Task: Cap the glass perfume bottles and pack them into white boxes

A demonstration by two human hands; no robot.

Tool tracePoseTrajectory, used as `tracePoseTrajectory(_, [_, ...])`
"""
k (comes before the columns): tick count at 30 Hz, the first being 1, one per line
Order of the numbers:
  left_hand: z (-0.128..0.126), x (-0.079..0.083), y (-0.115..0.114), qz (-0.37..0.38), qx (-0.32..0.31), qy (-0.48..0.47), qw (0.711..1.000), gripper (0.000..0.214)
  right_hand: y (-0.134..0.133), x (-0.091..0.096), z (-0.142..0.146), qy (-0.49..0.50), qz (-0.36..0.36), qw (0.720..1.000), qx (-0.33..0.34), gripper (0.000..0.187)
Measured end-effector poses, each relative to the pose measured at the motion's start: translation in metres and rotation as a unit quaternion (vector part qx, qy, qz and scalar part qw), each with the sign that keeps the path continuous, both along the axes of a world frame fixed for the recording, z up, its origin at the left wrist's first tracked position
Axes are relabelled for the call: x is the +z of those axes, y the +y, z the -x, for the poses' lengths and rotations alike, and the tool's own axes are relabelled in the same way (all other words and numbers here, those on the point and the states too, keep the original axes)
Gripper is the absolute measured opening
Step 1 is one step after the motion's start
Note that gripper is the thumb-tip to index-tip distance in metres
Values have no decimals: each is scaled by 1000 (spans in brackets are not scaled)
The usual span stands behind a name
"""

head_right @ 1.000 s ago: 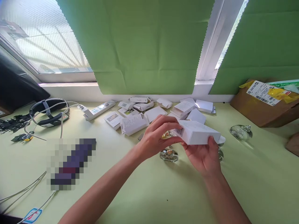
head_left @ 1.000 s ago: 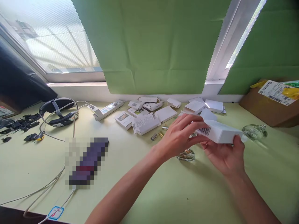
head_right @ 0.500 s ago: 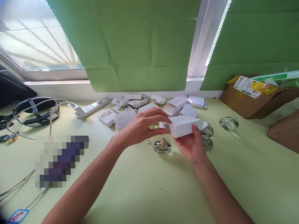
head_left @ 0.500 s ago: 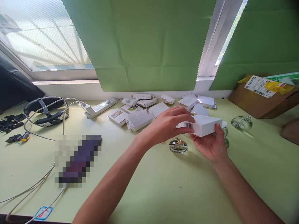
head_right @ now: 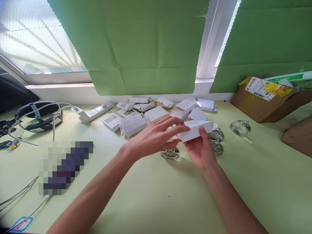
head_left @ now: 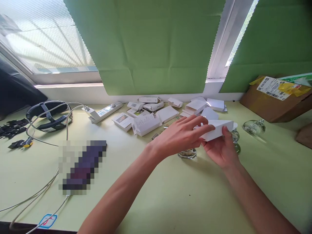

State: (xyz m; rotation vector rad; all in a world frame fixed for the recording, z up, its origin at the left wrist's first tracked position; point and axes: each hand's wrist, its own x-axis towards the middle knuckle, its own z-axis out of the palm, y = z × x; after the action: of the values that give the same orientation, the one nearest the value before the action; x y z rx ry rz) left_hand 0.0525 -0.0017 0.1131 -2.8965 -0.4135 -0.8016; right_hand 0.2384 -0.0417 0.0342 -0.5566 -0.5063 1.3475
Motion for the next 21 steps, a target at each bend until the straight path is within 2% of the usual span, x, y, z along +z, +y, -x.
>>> tracePoseTrajectory(6, [0, -7, 5, 30, 13, 31, 999, 46, 1, -3, 0, -27, -5, 1000, -2, 25])
tracePoseTrajectory(11, [-2, -19, 10, 36, 12, -30, 999, 39, 3, -3, 0, -7, -4, 1000, -2, 21])
tracePoseTrajectory(15, [-4, -29, 12, 31, 7, -60, 998, 48, 3, -2, -3, -23, 1, 1000, -15, 20])
tracePoseTrajectory(21, [-4, -29, 9, 37, 21, -35, 998, 61, 0, 1, -3, -39, 15, 998, -36, 18])
